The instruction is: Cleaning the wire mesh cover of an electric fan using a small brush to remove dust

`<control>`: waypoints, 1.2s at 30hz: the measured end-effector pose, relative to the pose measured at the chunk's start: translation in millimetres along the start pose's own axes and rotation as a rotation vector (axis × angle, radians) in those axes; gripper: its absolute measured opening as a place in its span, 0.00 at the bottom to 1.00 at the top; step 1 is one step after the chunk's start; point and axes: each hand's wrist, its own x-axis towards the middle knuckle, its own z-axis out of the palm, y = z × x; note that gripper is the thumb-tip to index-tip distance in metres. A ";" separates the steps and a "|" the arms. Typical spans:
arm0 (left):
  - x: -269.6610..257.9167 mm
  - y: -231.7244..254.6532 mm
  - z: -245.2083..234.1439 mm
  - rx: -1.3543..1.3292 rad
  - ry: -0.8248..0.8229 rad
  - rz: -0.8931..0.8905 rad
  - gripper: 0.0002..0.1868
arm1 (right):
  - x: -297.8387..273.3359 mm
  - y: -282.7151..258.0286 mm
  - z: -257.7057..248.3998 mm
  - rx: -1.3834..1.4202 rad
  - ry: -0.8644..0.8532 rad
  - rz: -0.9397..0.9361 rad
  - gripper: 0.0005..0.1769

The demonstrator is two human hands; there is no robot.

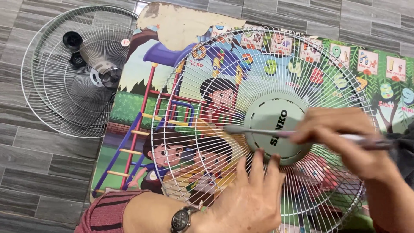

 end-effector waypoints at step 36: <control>-51.8 12.8 68.1 0.308 0.077 0.329 0.12 | -33.3 -24.8 23.8 -0.004 -0.050 -0.193 0.15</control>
